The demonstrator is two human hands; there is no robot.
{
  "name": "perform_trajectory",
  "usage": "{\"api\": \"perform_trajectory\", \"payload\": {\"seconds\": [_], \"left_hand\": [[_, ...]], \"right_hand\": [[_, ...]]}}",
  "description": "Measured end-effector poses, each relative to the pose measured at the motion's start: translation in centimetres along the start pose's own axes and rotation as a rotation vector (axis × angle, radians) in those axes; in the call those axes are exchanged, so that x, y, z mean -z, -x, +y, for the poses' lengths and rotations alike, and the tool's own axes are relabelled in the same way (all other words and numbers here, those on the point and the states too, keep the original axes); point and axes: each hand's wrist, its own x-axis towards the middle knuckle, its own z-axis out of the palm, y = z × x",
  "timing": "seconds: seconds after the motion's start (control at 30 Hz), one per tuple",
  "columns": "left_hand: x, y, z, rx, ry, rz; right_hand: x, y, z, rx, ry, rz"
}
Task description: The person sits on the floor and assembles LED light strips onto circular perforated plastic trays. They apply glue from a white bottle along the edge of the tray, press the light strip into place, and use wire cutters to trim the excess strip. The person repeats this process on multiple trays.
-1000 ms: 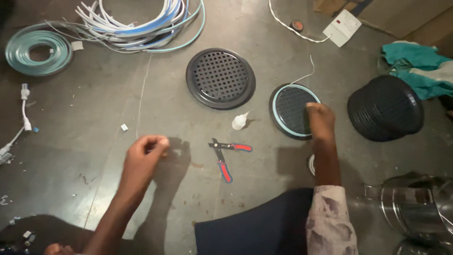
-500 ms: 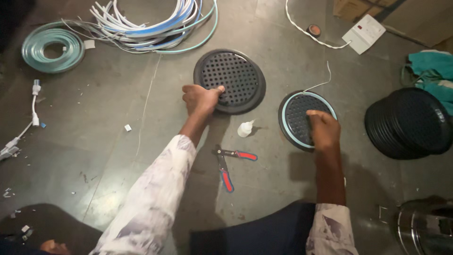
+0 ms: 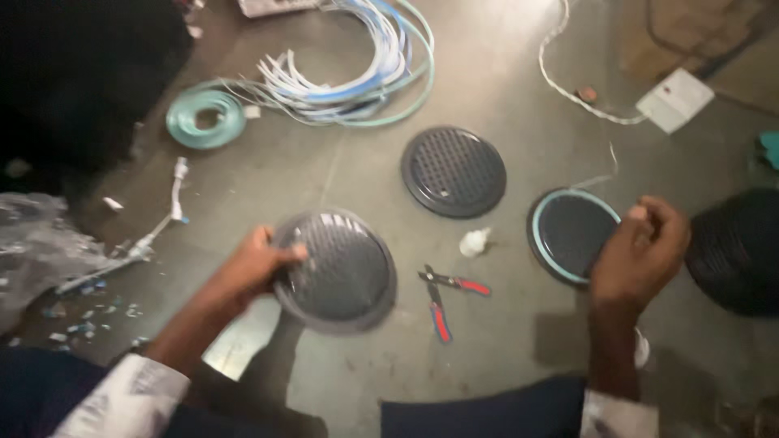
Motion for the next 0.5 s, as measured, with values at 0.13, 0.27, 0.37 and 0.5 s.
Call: {"api": "perform_trajectory", "payload": {"seconds": [0.13, 0.27, 0.37, 0.5], "left_hand": [[-1.5, 0.8, -4.3, -0.195, -0.448, 0.12], [-3.2, 1.2, -4.2, -0.306, -0.871, 0.183], [-3.7, 1.0, -2.0, -0.329, -0.944, 0.247], [-3.3, -3.2, 3.0, -0.534, -0.923, 0.324]], "right_hand": [[-2.2, 5.1, -9.3, 0.159, -0.058, -0.195], [-5.5, 10.5, -15.2, 0.122, -0.094, -0.706], [-6.9, 12.8, -16.1, 0.201, -0.097, -0.978], [-9.1, 15.2, -14.6, 0.254, -0.044, -1.086]]}}
